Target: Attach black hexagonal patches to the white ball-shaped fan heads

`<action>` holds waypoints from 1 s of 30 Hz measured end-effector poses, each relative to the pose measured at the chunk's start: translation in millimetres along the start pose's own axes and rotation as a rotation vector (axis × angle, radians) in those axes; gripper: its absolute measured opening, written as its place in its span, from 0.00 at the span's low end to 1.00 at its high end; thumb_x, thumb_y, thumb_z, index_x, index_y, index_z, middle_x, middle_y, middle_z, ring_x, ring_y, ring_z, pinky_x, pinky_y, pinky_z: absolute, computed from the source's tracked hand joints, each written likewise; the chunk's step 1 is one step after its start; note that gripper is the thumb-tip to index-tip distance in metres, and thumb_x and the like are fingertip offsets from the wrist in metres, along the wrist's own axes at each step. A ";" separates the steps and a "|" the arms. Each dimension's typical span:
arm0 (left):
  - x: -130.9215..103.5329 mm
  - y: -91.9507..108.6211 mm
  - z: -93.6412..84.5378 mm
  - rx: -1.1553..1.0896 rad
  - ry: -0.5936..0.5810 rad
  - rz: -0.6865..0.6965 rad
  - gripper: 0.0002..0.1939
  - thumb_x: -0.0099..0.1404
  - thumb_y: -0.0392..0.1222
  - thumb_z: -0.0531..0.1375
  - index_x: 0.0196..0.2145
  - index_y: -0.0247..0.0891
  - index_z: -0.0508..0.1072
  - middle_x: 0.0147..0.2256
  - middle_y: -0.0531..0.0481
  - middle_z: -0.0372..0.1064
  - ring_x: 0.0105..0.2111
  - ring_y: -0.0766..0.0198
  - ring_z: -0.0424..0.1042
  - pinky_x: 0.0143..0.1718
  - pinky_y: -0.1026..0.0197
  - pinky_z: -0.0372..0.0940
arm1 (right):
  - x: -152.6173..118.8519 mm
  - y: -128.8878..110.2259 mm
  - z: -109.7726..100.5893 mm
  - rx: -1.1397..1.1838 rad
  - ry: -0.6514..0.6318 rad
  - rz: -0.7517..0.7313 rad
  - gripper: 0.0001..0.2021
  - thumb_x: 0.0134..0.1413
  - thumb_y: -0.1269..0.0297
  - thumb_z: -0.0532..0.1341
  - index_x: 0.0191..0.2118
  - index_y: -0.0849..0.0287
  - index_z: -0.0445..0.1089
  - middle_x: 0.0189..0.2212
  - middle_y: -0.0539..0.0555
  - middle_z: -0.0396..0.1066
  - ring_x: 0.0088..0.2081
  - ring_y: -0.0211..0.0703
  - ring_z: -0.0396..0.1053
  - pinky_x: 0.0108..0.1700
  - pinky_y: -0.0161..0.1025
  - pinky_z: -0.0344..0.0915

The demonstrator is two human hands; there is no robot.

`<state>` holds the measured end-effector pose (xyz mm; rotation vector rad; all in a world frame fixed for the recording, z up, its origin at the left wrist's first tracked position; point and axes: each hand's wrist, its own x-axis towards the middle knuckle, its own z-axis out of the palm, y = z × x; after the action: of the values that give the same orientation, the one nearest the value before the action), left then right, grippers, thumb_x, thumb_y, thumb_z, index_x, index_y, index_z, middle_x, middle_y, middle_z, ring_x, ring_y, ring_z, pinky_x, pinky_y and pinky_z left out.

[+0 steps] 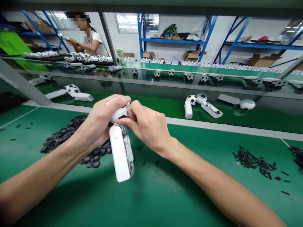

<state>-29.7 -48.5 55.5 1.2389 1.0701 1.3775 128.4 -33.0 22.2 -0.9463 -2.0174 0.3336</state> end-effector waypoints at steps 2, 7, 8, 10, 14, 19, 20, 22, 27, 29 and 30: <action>2.9 3.5 -2.7 0.015 -0.004 0.091 0.13 0.64 0.47 0.72 0.32 0.37 0.75 0.29 0.51 0.66 0.24 0.68 0.63 0.21 0.64 0.62 | 3.6 -2.9 -3.7 -0.063 0.037 -0.029 0.21 0.69 0.48 0.69 0.35 0.52 0.58 0.30 0.47 0.72 0.28 0.39 0.66 0.32 0.37 0.58; 26.9 -7.2 -20.9 0.164 0.184 0.479 0.18 0.65 0.53 0.75 0.39 0.41 0.74 0.35 0.52 0.70 0.31 0.64 0.71 0.32 0.62 0.67 | 4.0 -10.6 -6.7 -0.024 0.112 -0.042 0.13 0.71 0.50 0.67 0.42 0.52 0.69 0.30 0.48 0.76 0.28 0.40 0.70 0.32 0.38 0.61; 33.0 -12.7 -26.0 0.211 0.226 0.528 0.19 0.65 0.54 0.75 0.40 0.42 0.74 0.35 0.52 0.70 0.32 0.64 0.72 0.33 0.61 0.67 | 1.1 -11.6 -2.7 -0.035 0.024 -0.062 0.10 0.72 0.54 0.67 0.42 0.53 0.71 0.30 0.47 0.77 0.29 0.40 0.71 0.33 0.38 0.62; 43.7 -24.5 -35.6 0.313 0.265 0.586 0.18 0.65 0.54 0.75 0.40 0.42 0.75 0.36 0.52 0.71 0.33 0.63 0.73 0.35 0.60 0.67 | -5.4 -13.5 9.0 -0.105 -0.261 -0.132 0.06 0.72 0.59 0.68 0.42 0.53 0.76 0.33 0.48 0.81 0.35 0.42 0.76 0.36 0.39 0.63; 54.0 -42.3 -45.4 0.447 0.227 0.582 0.16 0.65 0.52 0.74 0.39 0.41 0.76 0.37 0.51 0.74 0.34 0.62 0.72 0.36 0.60 0.65 | -10.0 -18.1 33.4 -0.327 -0.704 -0.251 0.06 0.74 0.63 0.66 0.49 0.53 0.81 0.47 0.53 0.84 0.51 0.51 0.79 0.37 0.41 0.61; 53.6 -45.8 -43.6 0.468 0.191 0.530 0.14 0.65 0.49 0.74 0.39 0.41 0.76 0.37 0.50 0.76 0.34 0.61 0.72 0.35 0.60 0.64 | -3.2 -18.1 40.5 -0.457 -0.826 -0.236 0.10 0.76 0.64 0.64 0.53 0.53 0.82 0.50 0.54 0.83 0.54 0.53 0.78 0.37 0.44 0.62; 53.0 -45.5 -42.7 0.471 0.186 0.537 0.13 0.65 0.48 0.73 0.39 0.41 0.76 0.38 0.49 0.77 0.35 0.60 0.73 0.36 0.59 0.65 | -2.6 -17.1 40.2 -0.467 -0.835 -0.226 0.10 0.76 0.64 0.64 0.54 0.53 0.82 0.51 0.54 0.83 0.55 0.54 0.78 0.38 0.44 0.62; 52.1 -45.5 -41.0 0.485 0.182 0.558 0.12 0.65 0.46 0.73 0.39 0.41 0.75 0.41 0.48 0.79 0.39 0.58 0.75 0.39 0.59 0.66 | -2.5 -15.6 40.5 -0.472 -0.846 -0.219 0.10 0.76 0.64 0.63 0.55 0.52 0.82 0.53 0.53 0.83 0.57 0.54 0.77 0.39 0.44 0.63; 51.2 -49.2 -38.4 0.545 0.174 0.625 0.12 0.66 0.44 0.73 0.41 0.41 0.75 0.43 0.48 0.80 0.42 0.57 0.78 0.43 0.58 0.69 | -5.1 -20.3 50.5 -0.499 -0.885 -0.288 0.12 0.78 0.60 0.62 0.55 0.55 0.82 0.51 0.56 0.83 0.55 0.54 0.77 0.40 0.44 0.65; 51.4 -50.4 -38.3 0.564 0.177 0.640 0.11 0.66 0.44 0.72 0.42 0.41 0.75 0.43 0.48 0.80 0.42 0.57 0.78 0.42 0.58 0.70 | -5.9 -25.5 56.2 -0.554 -0.888 -0.333 0.12 0.78 0.64 0.60 0.52 0.59 0.82 0.48 0.59 0.83 0.54 0.55 0.78 0.40 0.45 0.65; 51.6 -50.7 -38.3 0.570 0.182 0.641 0.11 0.66 0.44 0.72 0.42 0.41 0.75 0.43 0.48 0.80 0.42 0.57 0.78 0.43 0.58 0.70 | -6.1 -28.4 58.7 -0.583 -0.889 -0.364 0.12 0.78 0.68 0.59 0.50 0.61 0.82 0.45 0.61 0.83 0.53 0.56 0.78 0.40 0.45 0.65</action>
<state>-64.1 10.0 9.7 2.0292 1.3088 1.7459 69.6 -50.2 -1.0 -0.7960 -3.1590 -0.0803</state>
